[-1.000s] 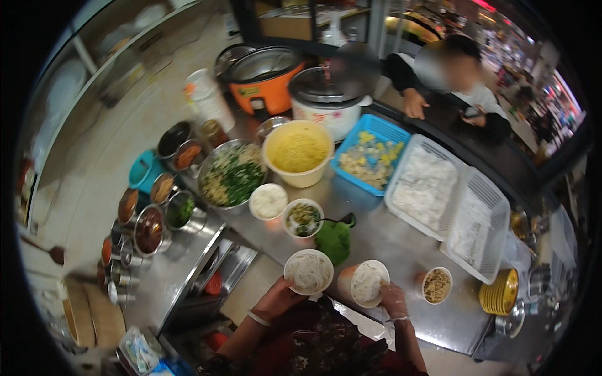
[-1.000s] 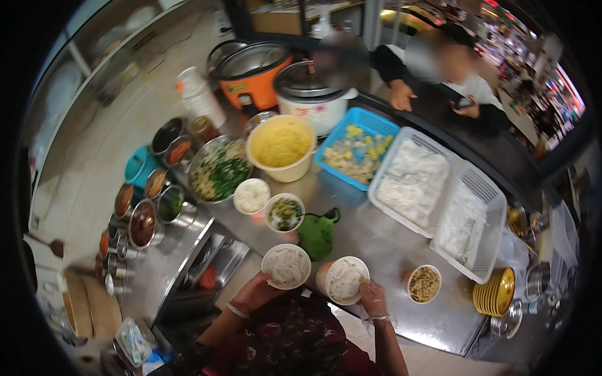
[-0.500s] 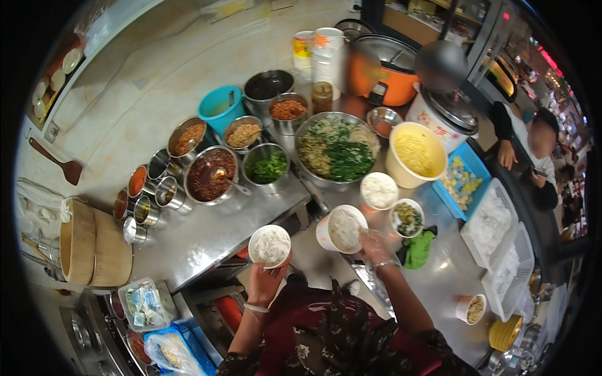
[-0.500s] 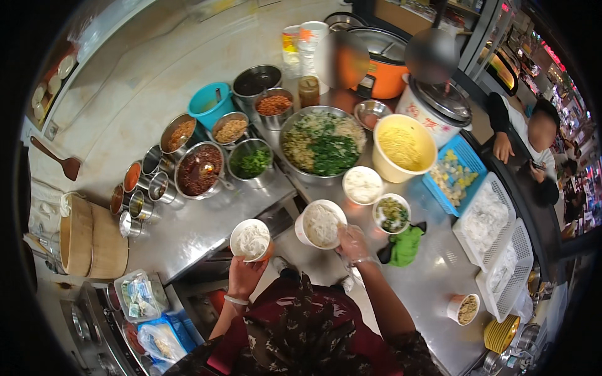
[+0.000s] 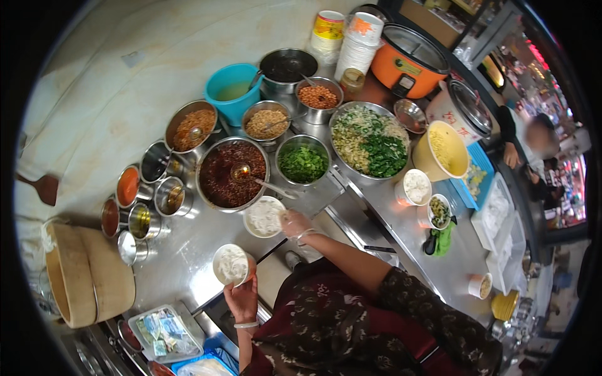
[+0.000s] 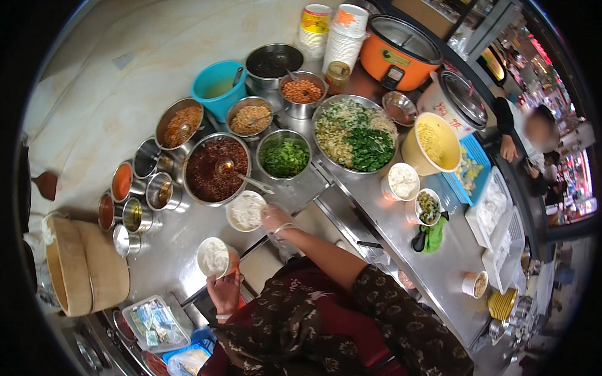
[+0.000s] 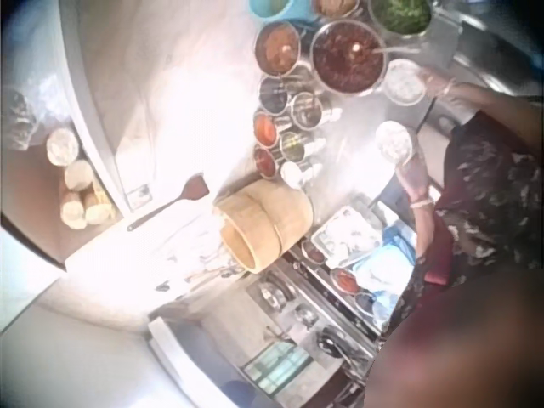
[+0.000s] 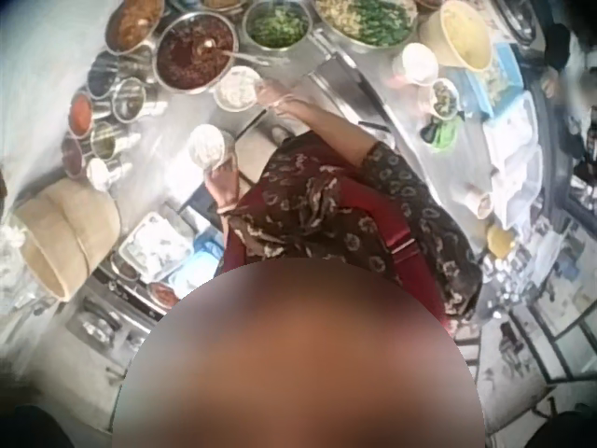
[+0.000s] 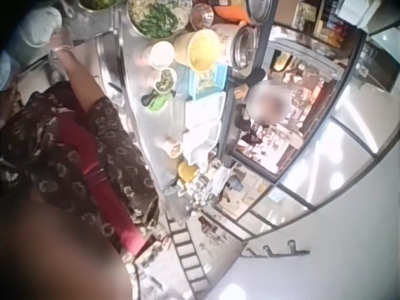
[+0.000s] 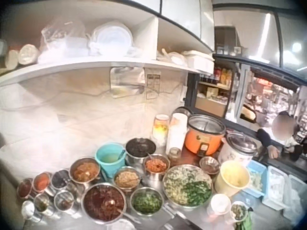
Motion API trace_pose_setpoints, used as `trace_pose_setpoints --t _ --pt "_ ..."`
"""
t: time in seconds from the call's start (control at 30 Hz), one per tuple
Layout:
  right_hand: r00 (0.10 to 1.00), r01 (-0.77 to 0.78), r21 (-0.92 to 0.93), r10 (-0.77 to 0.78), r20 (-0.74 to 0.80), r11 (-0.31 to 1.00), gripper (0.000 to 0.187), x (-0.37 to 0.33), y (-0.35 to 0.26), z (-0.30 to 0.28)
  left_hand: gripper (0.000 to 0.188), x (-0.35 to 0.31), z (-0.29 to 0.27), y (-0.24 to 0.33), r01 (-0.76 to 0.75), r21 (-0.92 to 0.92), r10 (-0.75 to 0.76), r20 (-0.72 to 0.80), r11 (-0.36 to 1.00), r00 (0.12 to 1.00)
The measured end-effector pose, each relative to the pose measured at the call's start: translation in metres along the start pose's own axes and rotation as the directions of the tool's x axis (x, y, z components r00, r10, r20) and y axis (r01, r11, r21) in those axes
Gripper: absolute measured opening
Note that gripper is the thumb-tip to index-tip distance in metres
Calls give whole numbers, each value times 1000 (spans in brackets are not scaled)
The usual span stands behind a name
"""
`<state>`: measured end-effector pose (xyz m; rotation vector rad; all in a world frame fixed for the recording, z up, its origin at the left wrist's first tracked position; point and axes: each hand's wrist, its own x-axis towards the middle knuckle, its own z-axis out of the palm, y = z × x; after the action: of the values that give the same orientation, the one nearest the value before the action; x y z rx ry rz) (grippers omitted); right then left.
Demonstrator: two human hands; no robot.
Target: The person assembles two noodle bowls by adding noodles, chopped green onions, and various sauces and seasonings from multiple containers. The person uses spoons and chopsticks to transfer ingredients and then places the finished bowls on the counter.
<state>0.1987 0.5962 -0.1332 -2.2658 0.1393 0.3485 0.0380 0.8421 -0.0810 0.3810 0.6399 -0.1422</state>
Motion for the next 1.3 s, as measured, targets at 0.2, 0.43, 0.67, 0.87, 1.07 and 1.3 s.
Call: trace_pose_setpoints --t 0.2,0.43,0.67,0.87,1.07,1.3 --pt "933 -223 596 -9 360 771 41 -26 6 -61 59 -1 3 13 -111 -72 110 -27 991 994" --pt "995 4 144 10 -96 990 36 10 79 -254 63 -15 69 30 -340 -53 340 -9 939 941" --pt "953 177 -498 -274 -128 849 49 76 74 -251 75 18 203 -10 -284 118 257 201 952 945" --pt "966 220 -447 -256 -22 867 29 88 91 -260 74 61 281 -112 46 297 -135 284 954 949" --pt "967 136 57 -145 210 989 24 104 94 -311 60 82 289 -181 221 465 -299 98 857 949" --pt "913 151 534 -325 248 832 28 48 35 -379 48 100 286 -196 195 556 -316 129 808 940"
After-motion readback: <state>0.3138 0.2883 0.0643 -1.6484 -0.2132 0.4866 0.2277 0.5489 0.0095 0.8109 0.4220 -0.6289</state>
